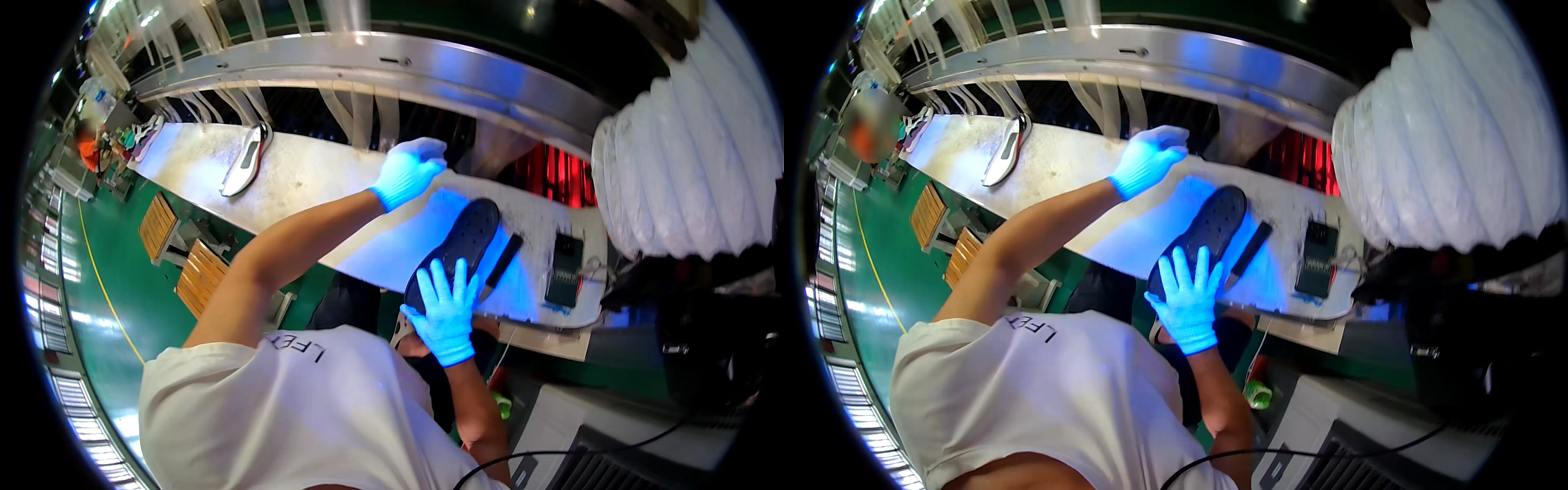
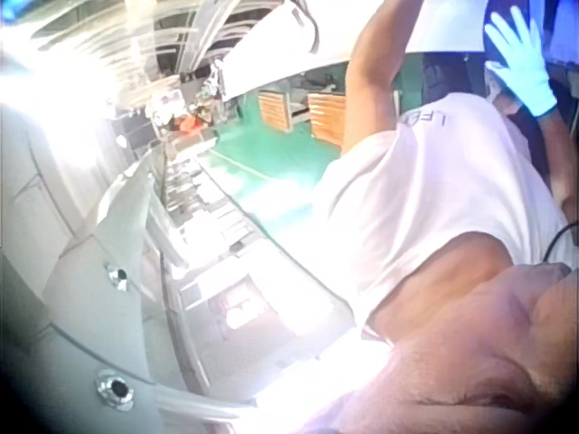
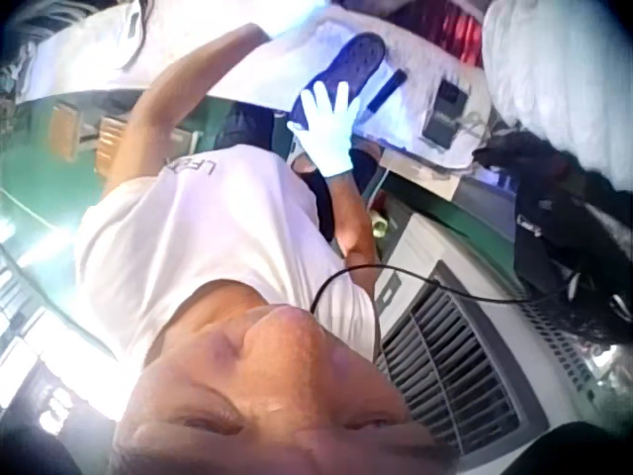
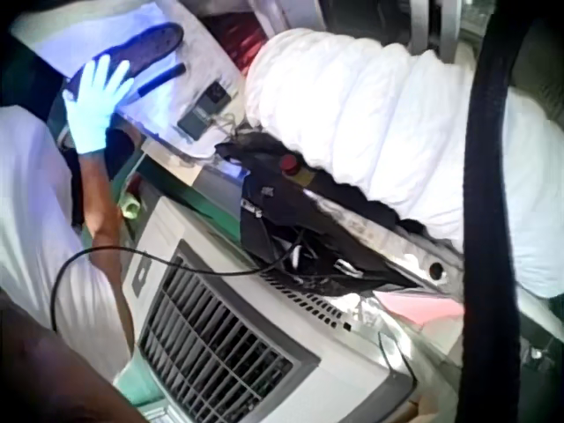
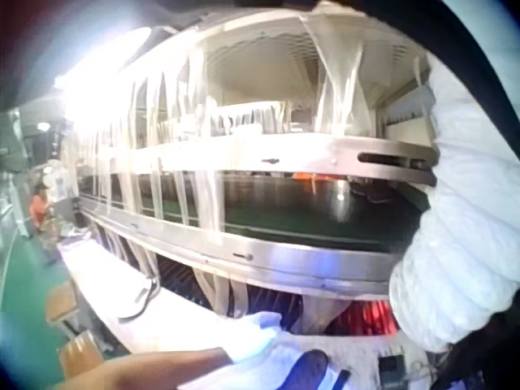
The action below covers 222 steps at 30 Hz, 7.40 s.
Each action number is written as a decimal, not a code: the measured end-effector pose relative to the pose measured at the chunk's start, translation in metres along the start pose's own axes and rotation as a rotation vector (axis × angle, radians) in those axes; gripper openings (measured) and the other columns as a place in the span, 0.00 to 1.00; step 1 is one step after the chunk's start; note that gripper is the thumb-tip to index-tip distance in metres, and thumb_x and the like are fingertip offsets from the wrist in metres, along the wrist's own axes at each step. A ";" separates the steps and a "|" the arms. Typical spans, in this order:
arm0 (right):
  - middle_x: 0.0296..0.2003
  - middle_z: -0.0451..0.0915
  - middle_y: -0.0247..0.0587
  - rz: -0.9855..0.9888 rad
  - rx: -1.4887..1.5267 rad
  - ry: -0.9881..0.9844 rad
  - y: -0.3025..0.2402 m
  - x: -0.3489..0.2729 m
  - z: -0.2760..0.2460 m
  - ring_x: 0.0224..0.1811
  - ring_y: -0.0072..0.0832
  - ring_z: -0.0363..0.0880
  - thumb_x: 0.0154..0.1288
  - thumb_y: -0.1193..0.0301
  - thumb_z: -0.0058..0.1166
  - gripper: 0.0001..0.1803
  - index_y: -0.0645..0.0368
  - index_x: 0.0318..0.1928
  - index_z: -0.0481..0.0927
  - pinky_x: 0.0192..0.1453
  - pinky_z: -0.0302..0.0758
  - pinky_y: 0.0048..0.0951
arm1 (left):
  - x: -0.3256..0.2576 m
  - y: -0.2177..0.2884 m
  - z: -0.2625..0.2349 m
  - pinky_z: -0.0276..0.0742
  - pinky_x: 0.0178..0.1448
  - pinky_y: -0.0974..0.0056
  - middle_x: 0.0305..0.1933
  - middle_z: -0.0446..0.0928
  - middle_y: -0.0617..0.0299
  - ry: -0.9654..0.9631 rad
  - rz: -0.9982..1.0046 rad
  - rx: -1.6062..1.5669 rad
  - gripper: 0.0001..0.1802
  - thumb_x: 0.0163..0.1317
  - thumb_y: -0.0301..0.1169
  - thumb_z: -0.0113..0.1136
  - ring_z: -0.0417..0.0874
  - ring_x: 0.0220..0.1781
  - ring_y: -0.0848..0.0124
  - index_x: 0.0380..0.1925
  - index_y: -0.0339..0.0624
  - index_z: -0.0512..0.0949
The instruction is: The person cleans a single sneaker using a small black tool, likely a brush or scraper. They repeatedly scrub the upper, sides, and sole of the shoe while holding it in their gloved hands. The person rotates the shoe to access different areas and occasionally places it on the workbench before picking it up again.
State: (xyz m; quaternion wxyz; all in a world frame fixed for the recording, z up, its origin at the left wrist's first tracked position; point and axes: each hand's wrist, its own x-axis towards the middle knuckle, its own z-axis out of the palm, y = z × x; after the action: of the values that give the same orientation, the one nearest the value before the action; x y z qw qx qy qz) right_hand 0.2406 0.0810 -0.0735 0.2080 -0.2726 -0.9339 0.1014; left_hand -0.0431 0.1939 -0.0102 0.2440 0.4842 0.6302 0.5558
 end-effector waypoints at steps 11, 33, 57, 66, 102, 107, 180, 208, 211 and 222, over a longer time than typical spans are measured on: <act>0.73 0.81 0.49 0.068 -0.005 0.010 0.041 0.033 0.025 0.83 0.66 0.66 0.62 0.56 0.71 0.33 0.56 0.66 0.87 0.86 0.52 0.83 | 0.191 -0.156 0.220 0.81 0.70 0.46 0.67 0.86 0.52 -0.549 -0.056 0.914 0.30 0.68 0.49 0.70 0.84 0.71 0.50 0.66 0.50 0.87; 0.67 0.85 0.56 0.033 -0.064 0.332 0.052 0.024 0.040 0.76 0.64 0.77 0.76 0.54 0.68 0.27 0.63 0.62 0.87 0.80 0.70 0.70 | -0.108 0.009 -0.051 0.87 0.59 0.43 0.53 0.83 0.52 -0.083 -0.713 -1.706 0.23 0.73 0.43 0.72 0.85 0.55 0.53 0.61 0.46 0.79; 0.78 0.74 0.64 0.254 0.072 0.339 -0.026 -0.060 0.036 0.77 0.69 0.74 0.72 0.43 0.71 0.43 0.64 0.72 0.79 0.80 0.75 0.64 | -0.299 0.001 -0.111 0.81 0.76 0.36 0.71 0.82 0.43 -0.149 0.471 0.635 0.34 0.49 0.35 0.82 0.85 0.71 0.39 0.60 0.46 0.85; 0.75 0.79 0.59 0.263 0.128 0.411 -0.021 -0.052 0.039 0.75 0.62 0.78 0.60 0.69 0.74 0.31 0.60 0.66 0.85 0.79 0.77 0.56 | -0.209 -0.005 -0.096 0.85 0.68 0.40 0.62 0.88 0.50 -0.134 0.923 0.635 0.25 0.53 0.26 0.76 0.90 0.65 0.47 0.55 0.48 0.89; 0.40 0.78 0.35 0.174 0.989 0.487 -0.115 -0.015 -0.119 0.42 0.26 0.77 0.57 0.83 0.78 0.15 0.63 0.45 0.88 0.48 0.75 0.29 | -0.279 0.132 -0.061 0.80 0.77 0.43 0.65 0.85 0.32 -0.021 0.377 -0.273 0.18 0.58 0.29 0.86 0.87 0.71 0.40 0.34 0.31 0.83; 0.39 0.79 0.36 0.145 0.941 0.519 -0.124 -0.019 -0.114 0.38 0.26 0.79 0.58 0.83 0.81 0.17 0.61 0.46 0.88 0.43 0.76 0.29 | -0.284 0.131 -0.063 0.75 0.81 0.38 0.63 0.87 0.33 -0.031 0.321 -0.358 0.18 0.58 0.27 0.87 0.90 0.68 0.45 0.29 0.34 0.81; 0.43 0.83 0.43 0.107 0.683 0.577 -0.126 0.078 -0.060 0.40 0.39 0.85 0.47 0.56 0.93 0.38 0.56 0.53 0.81 0.42 0.83 0.40 | -0.162 0.173 -0.140 0.83 0.73 0.50 0.62 0.89 0.49 -0.567 -0.232 0.161 0.30 0.46 0.30 0.92 0.88 0.67 0.57 0.49 0.40 0.86; 0.37 0.75 0.34 0.222 1.067 0.645 -0.105 0.035 -0.023 0.33 0.23 0.73 0.49 0.66 0.93 0.39 0.54 0.58 0.80 0.33 0.76 0.30 | -0.142 0.182 -0.122 0.79 0.78 0.46 0.57 0.90 0.49 -0.585 -0.250 0.152 0.27 0.43 0.28 0.88 0.86 0.71 0.53 0.45 0.38 0.86; 0.38 0.75 0.34 0.235 1.078 0.649 -0.104 0.038 -0.021 0.33 0.23 0.74 0.48 0.66 0.93 0.39 0.53 0.57 0.80 0.35 0.77 0.29 | -0.139 0.180 -0.126 0.79 0.78 0.47 0.58 0.90 0.49 -0.604 -0.235 0.150 0.27 0.44 0.28 0.89 0.87 0.71 0.53 0.45 0.38 0.86; 0.39 0.78 0.36 0.145 0.990 0.666 -0.104 0.045 -0.015 0.35 0.26 0.79 0.47 0.66 0.93 0.41 0.55 0.59 0.80 0.37 0.80 0.32 | -0.136 0.161 -0.143 0.81 0.76 0.50 0.60 0.89 0.48 -0.654 -0.144 0.125 0.27 0.48 0.31 0.91 0.88 0.67 0.56 0.46 0.38 0.86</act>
State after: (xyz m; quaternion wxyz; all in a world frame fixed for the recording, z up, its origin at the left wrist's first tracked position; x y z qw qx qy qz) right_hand 0.1641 0.0206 -0.0138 0.5842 -0.2235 -0.6392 0.4474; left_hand -0.0534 -0.0064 0.1473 0.4414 0.6052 0.5841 0.3127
